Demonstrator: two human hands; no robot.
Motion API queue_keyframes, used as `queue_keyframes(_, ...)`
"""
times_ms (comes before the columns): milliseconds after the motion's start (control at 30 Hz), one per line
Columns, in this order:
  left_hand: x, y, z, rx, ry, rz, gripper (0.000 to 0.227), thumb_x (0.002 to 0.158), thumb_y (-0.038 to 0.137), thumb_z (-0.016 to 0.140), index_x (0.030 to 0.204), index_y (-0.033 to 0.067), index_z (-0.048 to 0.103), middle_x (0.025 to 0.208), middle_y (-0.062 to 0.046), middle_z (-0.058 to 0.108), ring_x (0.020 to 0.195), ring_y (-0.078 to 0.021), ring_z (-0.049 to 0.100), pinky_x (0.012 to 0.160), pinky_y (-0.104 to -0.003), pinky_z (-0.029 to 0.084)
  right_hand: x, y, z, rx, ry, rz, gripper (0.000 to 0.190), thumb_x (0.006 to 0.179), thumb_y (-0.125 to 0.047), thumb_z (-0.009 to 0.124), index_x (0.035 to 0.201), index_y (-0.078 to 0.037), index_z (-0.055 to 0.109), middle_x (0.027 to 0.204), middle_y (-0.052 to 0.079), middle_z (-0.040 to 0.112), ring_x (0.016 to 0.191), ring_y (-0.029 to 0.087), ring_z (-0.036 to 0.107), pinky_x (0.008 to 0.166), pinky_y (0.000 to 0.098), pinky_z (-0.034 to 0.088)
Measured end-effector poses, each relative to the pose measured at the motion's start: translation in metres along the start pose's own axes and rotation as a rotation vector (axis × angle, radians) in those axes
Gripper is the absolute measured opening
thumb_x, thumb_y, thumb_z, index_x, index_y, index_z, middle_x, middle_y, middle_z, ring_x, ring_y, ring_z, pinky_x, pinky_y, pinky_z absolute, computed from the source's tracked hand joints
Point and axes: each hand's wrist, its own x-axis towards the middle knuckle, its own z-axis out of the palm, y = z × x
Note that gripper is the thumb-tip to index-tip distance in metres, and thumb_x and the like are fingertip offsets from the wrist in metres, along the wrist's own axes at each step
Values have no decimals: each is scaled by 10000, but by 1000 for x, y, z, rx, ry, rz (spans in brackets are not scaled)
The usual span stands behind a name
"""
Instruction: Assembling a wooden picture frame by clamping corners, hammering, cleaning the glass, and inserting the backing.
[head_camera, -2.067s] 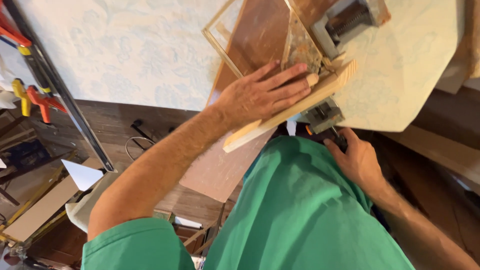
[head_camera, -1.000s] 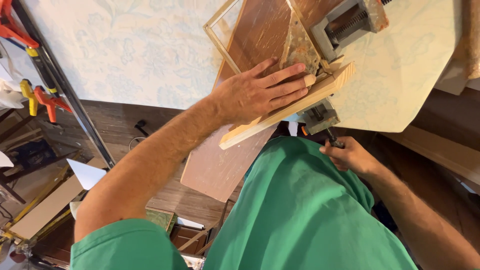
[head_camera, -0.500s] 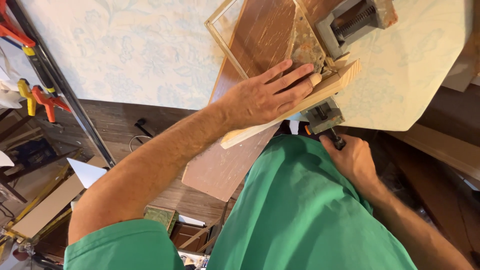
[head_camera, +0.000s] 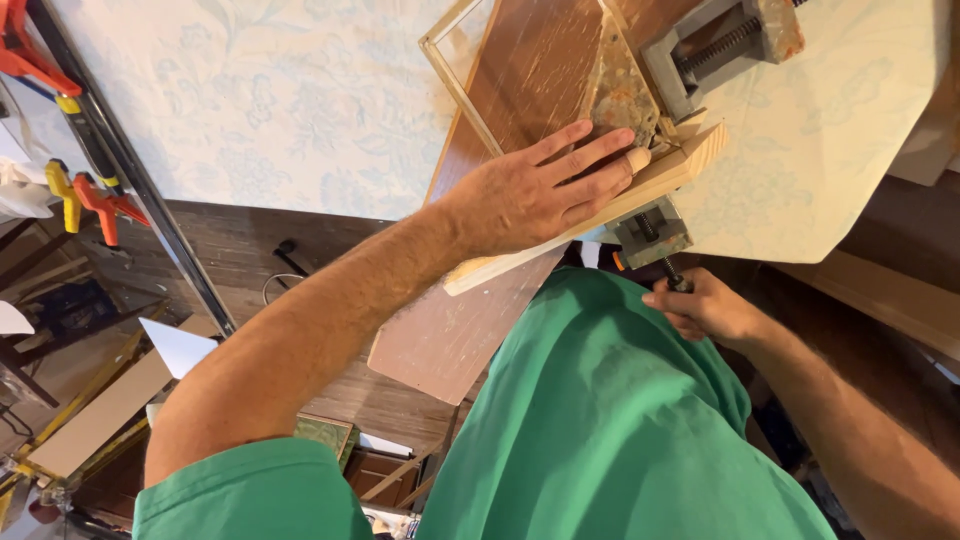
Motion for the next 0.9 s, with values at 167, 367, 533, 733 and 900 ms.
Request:
queue_keyframes(167,0,2,3,-12,16,-6,454,1079,82,537,1505,-61,466,1617,-218,352,1531,-411,250,1254,-561,254,-17,-39,37,-345,372,-6,441,924,-218,708,558,-3,589,478,138,518,394,256,508,374,377,350)
queue_keyframes(367,1,4,3,3,28,-20,458,1064,77,555,1494,-61,480,1592,-220,385,1519,-414,277,1250,-567,259,-14,-10,51,-732,809,-58,452,940,-293,724,597,-37,581,538,152,562,487,326,567,457,416,357)
queue_keyframes(533,2,6,6,14,45,-27,456,1061,81,559,1489,-57,484,1577,-217,403,1511,-415,290,1244,-566,270,-16,-6,51,-729,812,13,500,916,-369,723,558,-57,568,551,156,603,510,348,605,489,467,368)
queue_keyframes(733,3,7,8,16,58,-31,459,1062,84,556,1490,-62,480,1571,-232,402,1498,-427,307,1227,-579,298,-18,-7,40,-756,769,60,513,922,-410,732,587,-45,599,584,153,633,532,344,625,507,444,428)
queue_keyframes(900,4,7,8,52,66,-25,460,1057,77,553,1486,-75,486,1589,-245,379,1493,-430,327,1221,-570,318,-24,-43,52,-714,719,42,538,926,-391,731,576,-10,585,558,182,611,570,361,631,545,460,434)
